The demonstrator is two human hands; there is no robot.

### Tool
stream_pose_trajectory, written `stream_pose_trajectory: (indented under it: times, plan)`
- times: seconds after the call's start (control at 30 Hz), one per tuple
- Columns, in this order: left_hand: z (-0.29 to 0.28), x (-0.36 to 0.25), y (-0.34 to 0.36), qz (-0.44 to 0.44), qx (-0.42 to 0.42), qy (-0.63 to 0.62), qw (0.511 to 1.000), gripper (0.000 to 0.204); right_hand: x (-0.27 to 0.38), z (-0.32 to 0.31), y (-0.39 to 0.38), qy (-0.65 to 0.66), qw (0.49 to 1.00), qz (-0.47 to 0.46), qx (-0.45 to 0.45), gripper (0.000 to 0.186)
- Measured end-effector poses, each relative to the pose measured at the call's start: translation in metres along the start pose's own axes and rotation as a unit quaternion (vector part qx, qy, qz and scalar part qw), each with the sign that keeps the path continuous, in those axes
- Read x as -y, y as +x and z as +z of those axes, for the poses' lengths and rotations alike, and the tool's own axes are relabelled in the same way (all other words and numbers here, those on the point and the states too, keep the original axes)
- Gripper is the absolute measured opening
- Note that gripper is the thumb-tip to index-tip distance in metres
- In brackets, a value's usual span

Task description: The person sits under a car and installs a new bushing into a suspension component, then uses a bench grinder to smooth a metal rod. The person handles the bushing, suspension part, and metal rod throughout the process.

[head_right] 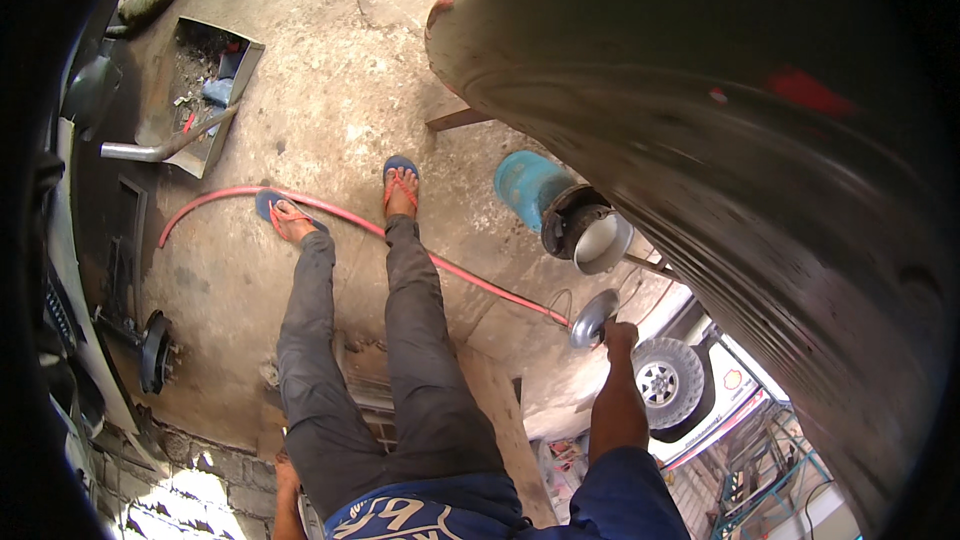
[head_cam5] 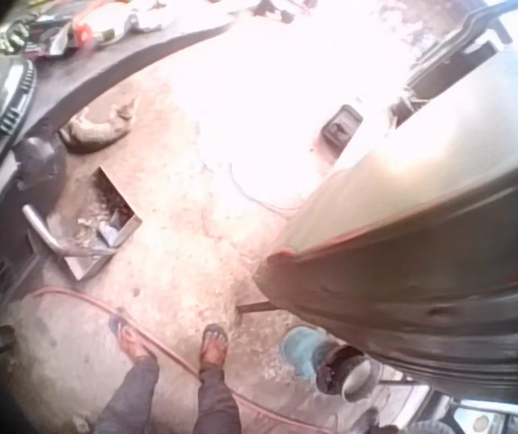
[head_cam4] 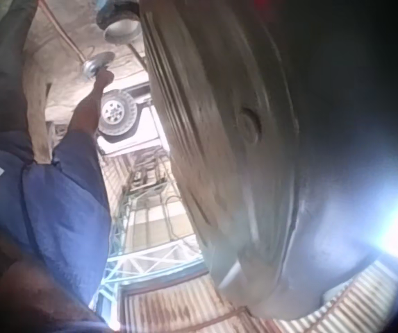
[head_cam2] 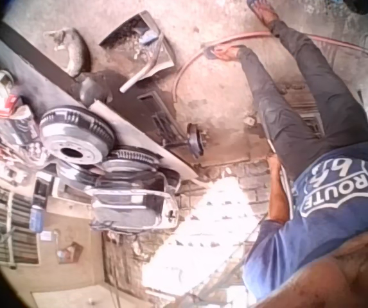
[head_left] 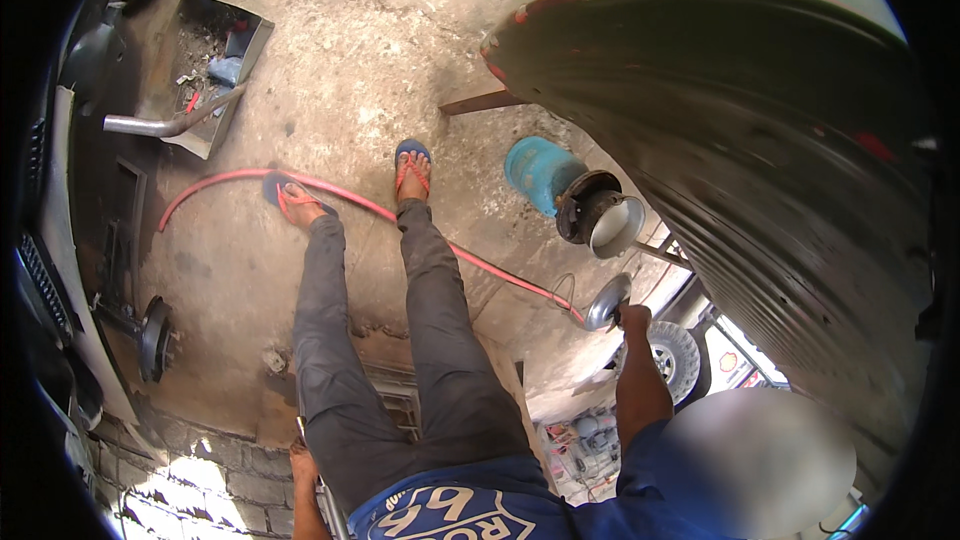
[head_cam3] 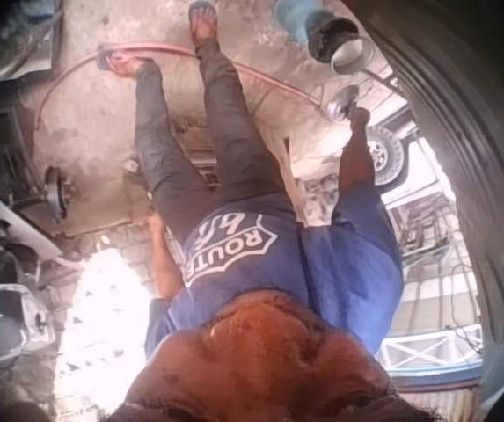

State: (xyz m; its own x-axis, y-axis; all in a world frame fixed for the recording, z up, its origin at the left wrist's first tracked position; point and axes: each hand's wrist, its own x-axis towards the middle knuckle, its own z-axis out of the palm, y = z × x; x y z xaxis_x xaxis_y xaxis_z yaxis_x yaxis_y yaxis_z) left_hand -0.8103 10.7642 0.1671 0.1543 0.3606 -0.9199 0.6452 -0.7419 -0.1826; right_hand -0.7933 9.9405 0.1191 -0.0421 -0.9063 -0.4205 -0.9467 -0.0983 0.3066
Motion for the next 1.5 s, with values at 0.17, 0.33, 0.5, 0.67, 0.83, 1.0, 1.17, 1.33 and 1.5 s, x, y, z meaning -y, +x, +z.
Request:
stream_pose_trajectory:
  times: [0.17,0.33,0.5,0.67,0.83,1.0,1.17,1.33,1.5]
  plan:
    - [-0.011,-0.021,-0.009,-0.016,0.019,-0.007,1.000,0.044,0.056,0.011,0.053,-0.033,0.998,-0.041,-0.044,0.036]
    - [-0.014,-0.024,-0.015,-0.051,0.041,0.021,0.998,0.038,0.098,0.021,0.088,-0.068,0.984,-0.105,-0.129,0.039]
    - [-0.008,-0.011,-0.011,-0.053,0.049,0.045,0.996,0.040,0.139,0.013,0.077,-0.074,0.987,-0.070,-0.127,0.036]
    - [-0.007,-0.019,-0.013,-0.100,0.099,0.007,0.990,0.047,0.148,0.013,0.071,-0.084,0.987,-0.069,-0.114,0.041]
    - [0.002,-0.015,-0.017,-0.023,0.052,0.016,0.998,0.055,0.145,0.022,0.094,-0.070,0.991,-0.027,-0.116,0.037]
    - [0.009,0.002,-0.012,-0.064,0.049,-0.059,0.995,0.054,0.140,0.021,0.103,-0.045,0.994,-0.023,-0.095,0.033]
    - [0.001,-0.019,-0.019,-0.117,0.032,0.054,0.991,0.045,0.124,0.018,0.106,0.010,0.997,-0.071,-0.015,0.040]
    - [-0.022,-0.067,-0.044,-0.045,-0.006,-0.066,0.997,0.042,0.123,0.029,0.115,0.002,0.986,-0.139,-0.095,0.038]
    - [-0.029,-0.085,-0.059,-0.068,0.007,-0.174,0.982,0.042,0.127,0.017,0.097,-0.028,0.981,-0.135,-0.137,0.045]
